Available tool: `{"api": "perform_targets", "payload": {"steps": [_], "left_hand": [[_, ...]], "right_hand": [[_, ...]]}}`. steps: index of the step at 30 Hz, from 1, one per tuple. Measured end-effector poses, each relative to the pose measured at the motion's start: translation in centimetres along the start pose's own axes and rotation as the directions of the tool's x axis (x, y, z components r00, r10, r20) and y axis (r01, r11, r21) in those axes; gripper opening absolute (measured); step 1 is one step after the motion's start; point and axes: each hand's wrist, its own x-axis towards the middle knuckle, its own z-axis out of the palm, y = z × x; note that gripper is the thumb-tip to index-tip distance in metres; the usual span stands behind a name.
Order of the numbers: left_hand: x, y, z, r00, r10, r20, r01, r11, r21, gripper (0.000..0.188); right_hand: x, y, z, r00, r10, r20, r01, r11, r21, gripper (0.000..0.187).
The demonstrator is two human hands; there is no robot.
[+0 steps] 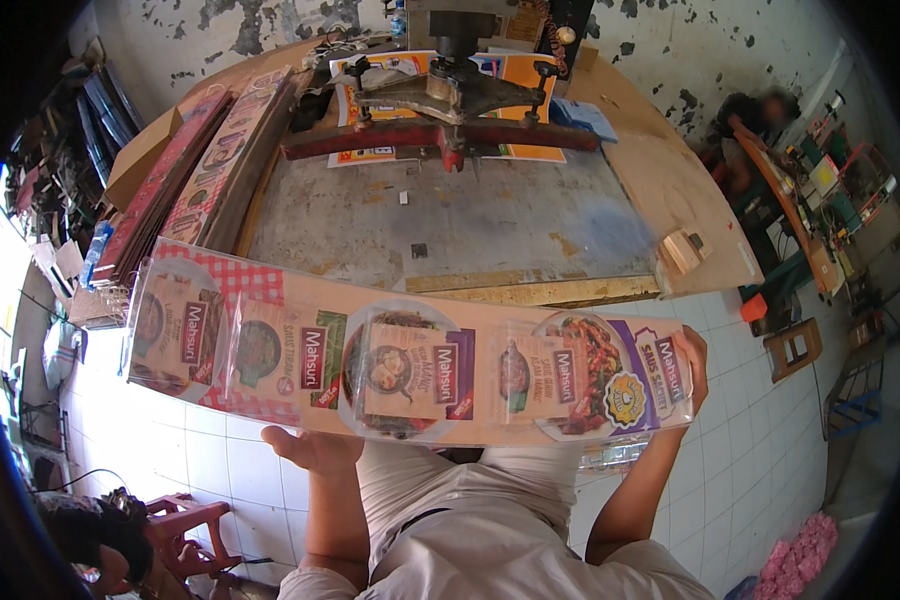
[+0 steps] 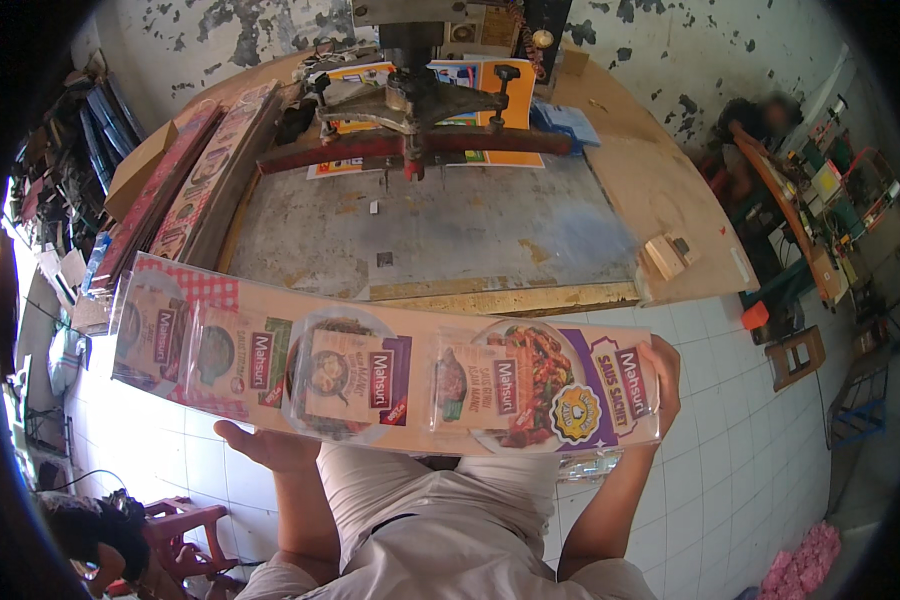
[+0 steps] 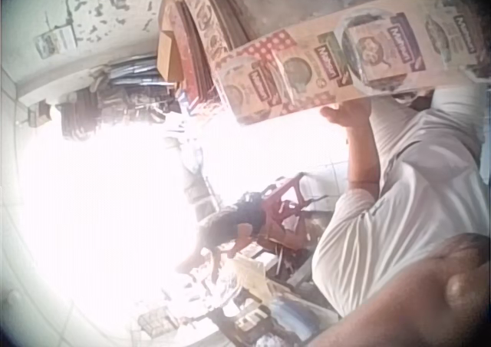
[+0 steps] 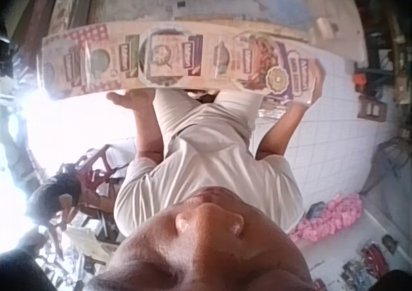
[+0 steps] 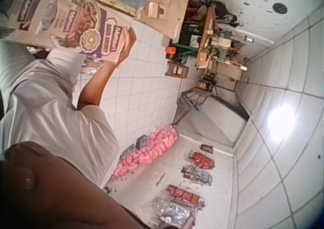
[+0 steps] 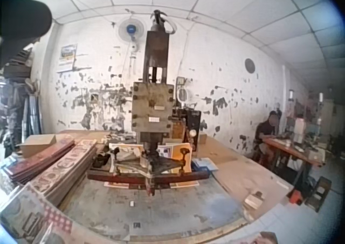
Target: The person aligns a printed plastic sheet on a manual hot-press machine and pulls the lever to seal sections of the packaging.
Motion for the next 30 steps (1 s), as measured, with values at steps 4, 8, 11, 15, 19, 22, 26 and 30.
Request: {"api": "perform_targets", "payload": {"steps": [4,8,11,15,19,22,26,30], "left_hand": [[-0.1,-0.1,-0.2,1.000,-0.001,0.004,0.001,1.000,0.017,0.104],[0.0,-0.1,-0.2,0.999,-0.009,-0.050,0.012,0.998,0.069,0.104],[-0.1,-0.2,-0.2,0.997,-0.012,-0.074,0.016,0.998,0.057,0.103],[0.3,-0.2,0.2,0.999,-0.023,-0.037,0.023,1.000,0.005,0.101],[0.5,-0.4,0.7,0.998,-0.002,-0.063,0.000,0.999,-0.040,0.099],[0.6,-0.4,0.6,0.998,-0.003,-0.066,0.000,0.999,-0.038,0.098],[0.9,-0.4,0.9,0.998,-0.003,-0.068,0.001,0.999,-0.035,0.095],[1.1,-0.5,1.0,0.996,-0.015,-0.090,0.010,0.998,-0.054,0.092]], "right_hand": [[0.0,0.4,-0.1,1.000,0.021,0.002,-0.021,0.998,0.051,0.030],[0.0,0.5,-0.2,0.999,0.039,-0.010,-0.038,0.999,0.033,0.028],[0.0,0.6,-0.3,0.999,0.049,-0.010,-0.048,0.998,0.043,0.028],[-0.1,0.5,-0.1,1.000,0.020,-0.012,-0.019,0.997,0.077,0.028],[0.0,-0.1,-0.2,0.993,0.117,-0.031,-0.108,0.974,0.201,0.025],[-0.1,-0.2,0.0,0.998,0.040,-0.047,-0.033,0.990,0.137,0.025],[0.0,-1.5,0.5,0.997,0.061,-0.038,-0.052,0.981,0.186,0.026],[0.0,-1.3,-0.3,0.994,0.100,-0.041,-0.090,0.975,0.203,0.026]]}}
